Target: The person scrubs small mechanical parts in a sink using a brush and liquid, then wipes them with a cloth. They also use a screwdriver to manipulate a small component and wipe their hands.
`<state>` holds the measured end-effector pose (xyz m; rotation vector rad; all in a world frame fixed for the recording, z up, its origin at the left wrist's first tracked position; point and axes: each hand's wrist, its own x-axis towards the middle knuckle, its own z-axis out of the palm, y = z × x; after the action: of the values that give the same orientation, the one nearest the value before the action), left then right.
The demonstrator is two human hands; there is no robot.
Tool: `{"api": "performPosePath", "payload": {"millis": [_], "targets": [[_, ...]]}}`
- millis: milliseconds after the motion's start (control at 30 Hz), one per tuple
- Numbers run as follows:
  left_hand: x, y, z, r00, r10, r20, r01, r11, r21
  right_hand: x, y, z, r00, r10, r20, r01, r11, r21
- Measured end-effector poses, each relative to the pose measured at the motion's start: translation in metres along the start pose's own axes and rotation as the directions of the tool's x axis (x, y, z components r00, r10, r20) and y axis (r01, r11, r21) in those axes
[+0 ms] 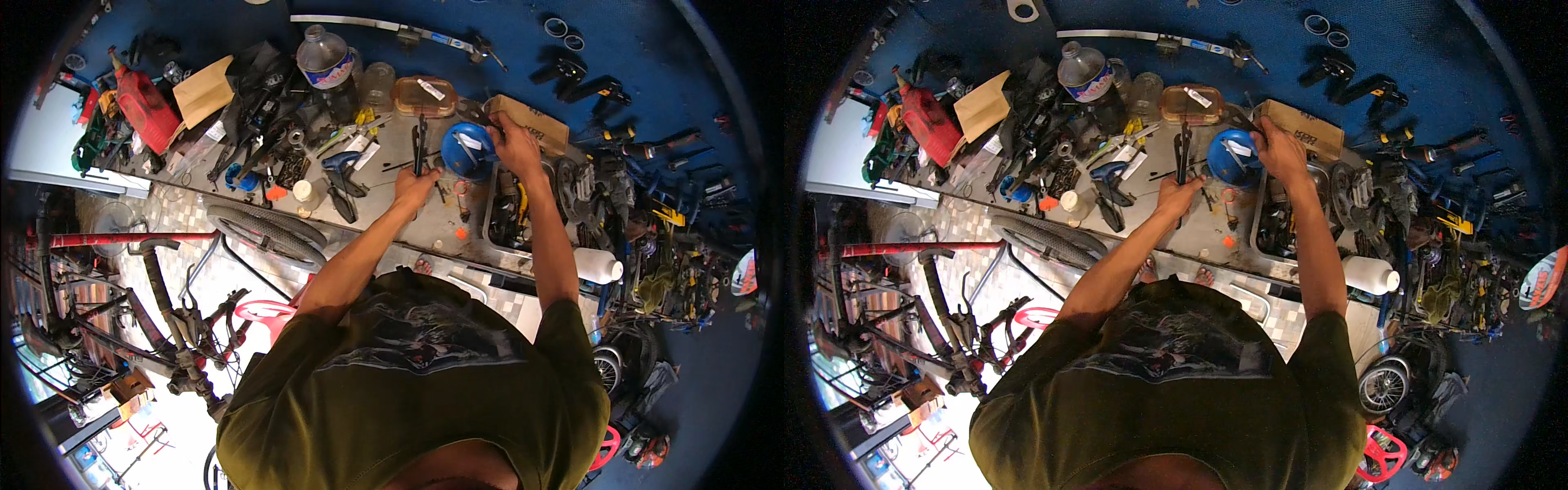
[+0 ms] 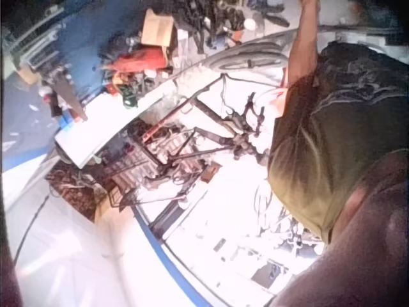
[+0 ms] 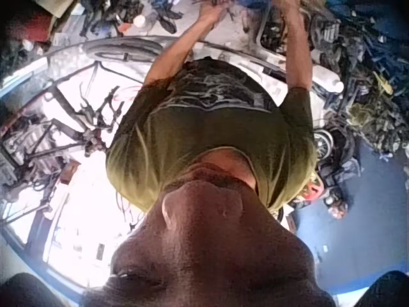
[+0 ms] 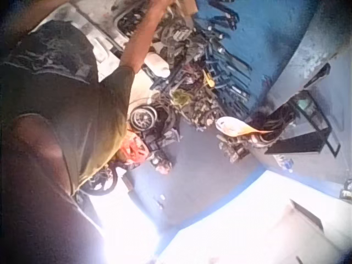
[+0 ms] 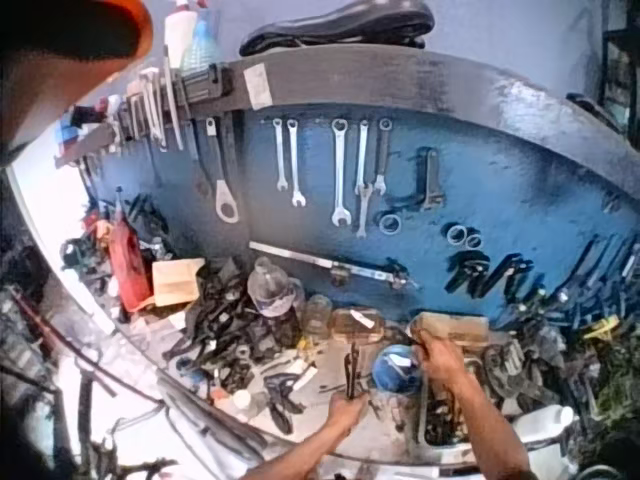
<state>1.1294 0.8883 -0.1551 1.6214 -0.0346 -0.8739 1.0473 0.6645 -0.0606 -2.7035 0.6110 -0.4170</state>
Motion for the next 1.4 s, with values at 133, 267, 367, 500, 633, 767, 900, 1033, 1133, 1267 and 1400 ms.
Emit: {"api": "performPosePath", "payload": {"millis": [133,267,367,500,633,767,900,1033,1133,1267,1400], "targets": [[0.022,-0.001,0.034,0.991,0.026,-0.128,-0.021,0.999,0.041,-0.010,-0.016,-0.029,0.989,0.081,-0.124,-0.057,0.981,0.186],[0.030,-0.010,0.051,0.984,0.090,-0.155,-0.090,0.996,0.010,-0.032,-0.012,-0.042,0.978,0.188,-0.092,-0.136,0.906,0.401],[0.037,-0.020,0.049,0.976,0.120,-0.184,-0.123,0.992,-0.003,-0.046,-0.012,-0.044,0.980,0.169,-0.107,-0.113,0.909,0.401],[0.033,-0.022,0.020,0.959,0.177,-0.220,-0.152,0.981,0.123,-0.057,0.001,-0.032,0.969,0.238,-0.063,-0.182,0.865,0.468],[0.022,-0.034,-0.055,0.900,0.345,-0.266,-0.232,0.897,0.377,-0.060,-0.006,-0.013,0.958,0.267,0.108,-0.287,0.858,0.426],[-0.015,-0.004,-0.107,0.845,0.413,-0.339,-0.146,0.789,0.597,-0.054,-0.012,0.029,0.958,0.194,0.211,-0.260,0.899,0.353],[-0.023,-0.002,-0.139,0.744,0.556,-0.370,-0.108,0.647,0.754,-0.033,-0.061,0.052,0.881,0.126,0.455,-0.313,0.877,0.363],[-0.031,0.004,-0.139,0.744,0.509,-0.433,-0.091,0.719,0.689,-0.014,-0.094,0.091,0.901,0.052,0.430,-0.156,0.965,0.210],[-0.040,0.002,-0.143,0.724,0.529,-0.442,-0.141,0.741,0.656,0.005,-0.110,0.108,0.894,0.055,0.445,-0.130,0.982,0.139],[-0.067,0.008,-0.156,0.785,0.460,-0.415,-0.173,0.806,0.566,0.032,-0.121,0.121,0.892,0.008,0.452,-0.047,0.996,0.075],[-0.090,0.021,-0.163,0.831,0.403,-0.384,-0.139,0.819,0.557,0.060,-0.119,0.141,0.873,-0.266,0.409,0.265,0.962,0.060]]}}
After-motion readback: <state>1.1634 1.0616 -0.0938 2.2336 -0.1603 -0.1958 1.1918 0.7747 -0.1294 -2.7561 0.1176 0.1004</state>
